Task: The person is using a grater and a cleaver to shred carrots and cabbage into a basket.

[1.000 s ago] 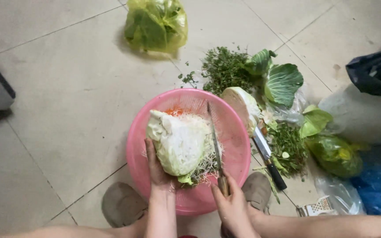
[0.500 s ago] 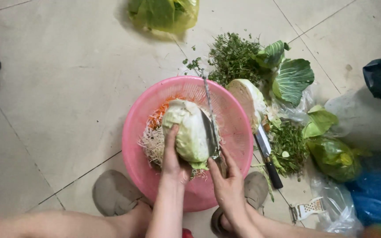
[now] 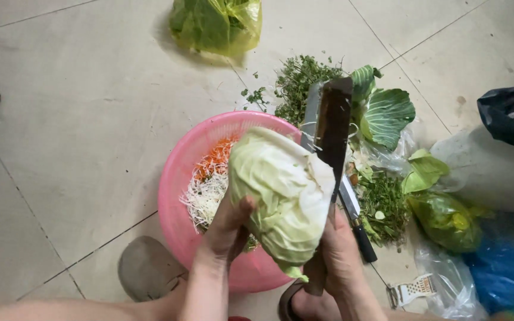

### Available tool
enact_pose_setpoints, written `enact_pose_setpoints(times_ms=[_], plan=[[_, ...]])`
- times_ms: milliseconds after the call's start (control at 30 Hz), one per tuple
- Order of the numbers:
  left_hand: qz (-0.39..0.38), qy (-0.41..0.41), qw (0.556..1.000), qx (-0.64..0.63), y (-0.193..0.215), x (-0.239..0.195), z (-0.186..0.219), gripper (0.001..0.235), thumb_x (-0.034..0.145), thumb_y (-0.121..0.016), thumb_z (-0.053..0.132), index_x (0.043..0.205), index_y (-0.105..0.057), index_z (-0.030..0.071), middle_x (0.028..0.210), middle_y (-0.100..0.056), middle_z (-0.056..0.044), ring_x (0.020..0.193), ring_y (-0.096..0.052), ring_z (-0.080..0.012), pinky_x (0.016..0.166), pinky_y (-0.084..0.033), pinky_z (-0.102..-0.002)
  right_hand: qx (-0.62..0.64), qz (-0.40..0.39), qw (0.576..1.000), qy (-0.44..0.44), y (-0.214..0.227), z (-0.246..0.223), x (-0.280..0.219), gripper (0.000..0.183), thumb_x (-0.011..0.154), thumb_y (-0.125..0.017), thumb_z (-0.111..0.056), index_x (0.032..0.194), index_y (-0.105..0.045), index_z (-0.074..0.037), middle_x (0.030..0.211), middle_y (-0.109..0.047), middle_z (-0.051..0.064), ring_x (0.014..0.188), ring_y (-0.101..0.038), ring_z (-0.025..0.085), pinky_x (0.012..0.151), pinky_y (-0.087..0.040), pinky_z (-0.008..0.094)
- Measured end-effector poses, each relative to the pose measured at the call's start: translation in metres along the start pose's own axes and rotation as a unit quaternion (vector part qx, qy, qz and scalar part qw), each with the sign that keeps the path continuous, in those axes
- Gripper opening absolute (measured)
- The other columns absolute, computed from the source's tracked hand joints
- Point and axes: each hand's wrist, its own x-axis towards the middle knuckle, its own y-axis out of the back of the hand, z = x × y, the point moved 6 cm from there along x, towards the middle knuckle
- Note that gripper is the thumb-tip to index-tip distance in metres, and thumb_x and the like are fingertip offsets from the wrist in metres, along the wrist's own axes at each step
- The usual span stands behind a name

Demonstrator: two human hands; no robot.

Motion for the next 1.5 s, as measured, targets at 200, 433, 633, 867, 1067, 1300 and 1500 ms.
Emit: enact_pose_setpoints(times_ms=[200, 433, 633, 867, 1067, 1300, 1500], plan=[[0.069, 0.065, 0.992, -0.081, 0.037, 0.000, -0.038, 0.108, 0.070, -0.089, 0.047, 0.154, -0.038, 0.003, 0.141, -0.058, -0.016, 0.130, -0.058, -0.0316, 0.112, -0.048, -0.046, -0.129, 0.058, 0.989, -0.036, 0.014, 0.009, 0.009, 0.035, 0.092, -0.069, -0.032, 0.116, -0.061, -0.008, 0.065, -0.057, 0.001, 0.046, -0.050, 0.012, 0.042, -0.040, 0.028], [0.277, 0.079, 0.927, -0.239, 0.070, 0.005, -0.064, 0.078, 0.074, -0.065, 0.052, 0.142, -0.055, 0.014, 0.138, -0.061, -0.012, 0.125, -0.060, -0.0329, 0.104, -0.051, -0.053, -0.351, 0.109, 0.917, 0.158, 0.044, 0.026, 0.003, 0.049, 0.094, -0.072, -0.022, 0.137, -0.059, -0.002, 0.078, -0.059, 0.000, 0.064, -0.050, 0.007, 0.053, -0.041, 0.024], [0.369, 0.138, 0.882, -0.257, 0.079, -0.006, -0.072, 0.076, 0.070, -0.051, 0.060, 0.138, -0.058, 0.025, 0.139, -0.061, -0.007, 0.126, -0.057, -0.0357, 0.098, -0.047, -0.066, -0.333, 0.043, 0.931, 0.141, 0.027, 0.053, -0.020, 0.050, 0.099, -0.064, -0.021, 0.147, -0.057, -0.007, 0.116, -0.071, 0.007, 0.101, -0.064, 0.010, 0.083, -0.051, 0.025], [0.336, 0.045, 0.892, -0.298, 0.126, -0.003, -0.105, 0.067, 0.085, -0.051, 0.058, 0.133, -0.063, 0.012, 0.131, -0.065, -0.010, 0.117, -0.062, -0.0311, 0.098, -0.056, -0.051, -0.521, 0.026, 0.848, 0.091, 0.016, 0.054, -0.077, 0.044, 0.095, -0.064, -0.029, 0.139, -0.067, -0.023, 0.106, -0.079, 0.013, 0.099, -0.076, 0.019, 0.087, -0.057, 0.031], [0.404, 0.092, 0.871, -0.263, 0.122, -0.015, -0.106, 0.066, 0.082, -0.045, 0.061, 0.125, -0.067, 0.016, 0.121, -0.067, -0.006, 0.110, -0.065, -0.0278, 0.090, -0.056, -0.051, -0.527, 0.023, 0.847, 0.063, -0.007, 0.053, -0.039, 0.044, 0.096, -0.063, -0.033, 0.139, -0.067, -0.025, 0.109, -0.077, 0.014, 0.102, -0.077, 0.023, 0.086, -0.058, 0.034], [0.420, 0.122, 0.864, -0.248, 0.130, -0.009, -0.103, 0.065, 0.080, -0.044, 0.060, 0.125, -0.066, 0.019, 0.120, -0.068, -0.006, 0.110, -0.064, -0.0291, 0.091, -0.055, -0.052, -0.504, 0.015, 0.861, 0.071, -0.004, 0.042, -0.056, 0.041, 0.098, -0.058, -0.036, 0.136, -0.066, -0.023, 0.113, -0.078, 0.014, 0.105, -0.077, 0.026, 0.086, -0.057, 0.036], [0.405, 0.176, 0.870, -0.221, 0.121, -0.018, -0.108, 0.068, 0.079, -0.044, 0.058, 0.128, -0.065, 0.015, 0.125, -0.067, -0.011, 0.114, -0.064, -0.0320, 0.094, -0.054, -0.053, -0.520, 0.033, 0.850, -0.084, -0.010, 0.051, -0.009, 0.045, 0.099, -0.053, -0.039, 0.143, -0.060, -0.031, 0.112, -0.078, 0.011, 0.091, -0.077, 0.020, 0.083, -0.058, 0.034]])
